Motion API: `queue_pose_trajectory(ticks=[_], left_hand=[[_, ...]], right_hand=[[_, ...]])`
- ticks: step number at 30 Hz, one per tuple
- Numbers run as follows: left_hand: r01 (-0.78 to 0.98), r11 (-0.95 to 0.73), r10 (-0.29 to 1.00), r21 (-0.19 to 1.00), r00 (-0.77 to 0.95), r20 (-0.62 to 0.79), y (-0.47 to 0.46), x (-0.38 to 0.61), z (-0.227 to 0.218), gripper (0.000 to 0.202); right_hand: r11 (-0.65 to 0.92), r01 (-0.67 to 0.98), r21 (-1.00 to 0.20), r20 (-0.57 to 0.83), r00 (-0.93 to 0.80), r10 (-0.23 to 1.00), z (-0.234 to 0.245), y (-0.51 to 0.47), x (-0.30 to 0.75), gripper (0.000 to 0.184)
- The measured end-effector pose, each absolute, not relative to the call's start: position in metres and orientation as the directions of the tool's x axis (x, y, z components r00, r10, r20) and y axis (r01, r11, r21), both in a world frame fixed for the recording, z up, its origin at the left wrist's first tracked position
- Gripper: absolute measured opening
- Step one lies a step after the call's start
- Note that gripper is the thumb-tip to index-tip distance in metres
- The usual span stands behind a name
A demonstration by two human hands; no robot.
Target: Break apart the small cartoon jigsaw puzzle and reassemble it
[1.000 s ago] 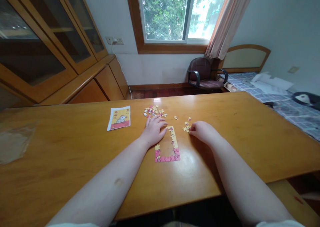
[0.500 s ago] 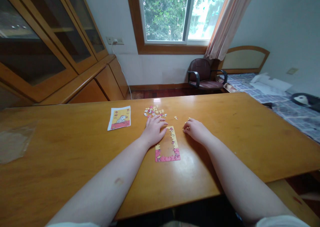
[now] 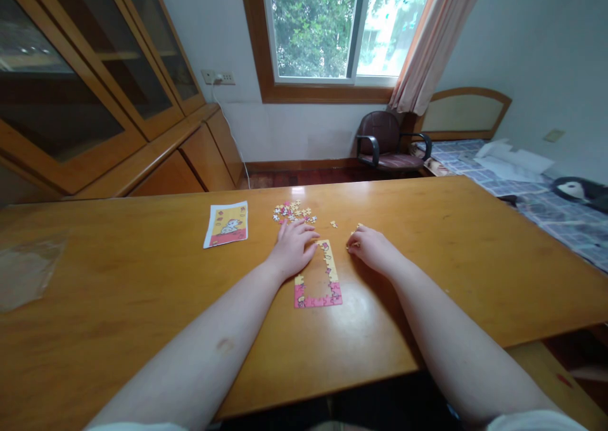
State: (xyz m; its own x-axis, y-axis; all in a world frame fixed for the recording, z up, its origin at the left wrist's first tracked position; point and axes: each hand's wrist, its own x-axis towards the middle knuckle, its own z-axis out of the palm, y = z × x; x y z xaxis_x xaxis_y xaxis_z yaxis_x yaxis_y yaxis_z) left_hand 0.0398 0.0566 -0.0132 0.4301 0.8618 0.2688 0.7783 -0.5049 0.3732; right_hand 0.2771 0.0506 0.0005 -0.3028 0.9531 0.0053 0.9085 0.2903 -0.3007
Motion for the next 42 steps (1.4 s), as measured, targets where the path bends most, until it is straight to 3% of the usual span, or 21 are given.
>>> queue_pose_trajectory(ticks=[3,7,11,14,17,20,42], left_hand=[[0.773,-0.514,0.857,0.372,0.436,0.276,0.056,0.04,-0.012,0.026],[0.739,-0.558,0.829,0.378,0.47,0.304,0.054,0.041,-0.008,0.025],[0.68,-0.637,0.769,0.364,0.525,0.366,0.052,0.042,-0.004,0.022],[0.613,-0.713,0.699,0.341,0.588,0.406,0.051,0.042,-0.004,0.022],[0.561,-0.762,0.647,0.324,0.64,0.413,0.052,0.042,-0.005,0.023],[0.543,-0.778,0.628,0.316,0.667,0.401,0.052,0.042,-0.007,0.02],[0.563,-0.735,0.677,0.377,0.643,0.358,0.055,0.045,-0.011,0.013]], right_hand=[[0.264,0.892,-0.366,0.004,-0.283,0.959,0.002,0.048,0.276,0.006],[0.175,0.757,-0.629,-0.034,-0.252,0.967,0.004,0.043,0.272,0.011],[0.009,0.472,-0.881,-0.096,-0.198,0.976,-0.001,0.043,0.263,0.015],[-0.11,0.185,-0.976,-0.151,-0.225,0.963,-0.009,0.045,0.253,0.017],[-0.134,0.029,-0.991,-0.136,-0.293,0.946,-0.016,0.046,0.247,0.026],[-0.143,-0.02,-0.99,-0.127,-0.342,0.931,-0.02,0.047,0.245,0.032],[-0.137,0.0,-0.991,-0.13,-0.308,0.943,-0.022,0.046,0.244,0.033]])
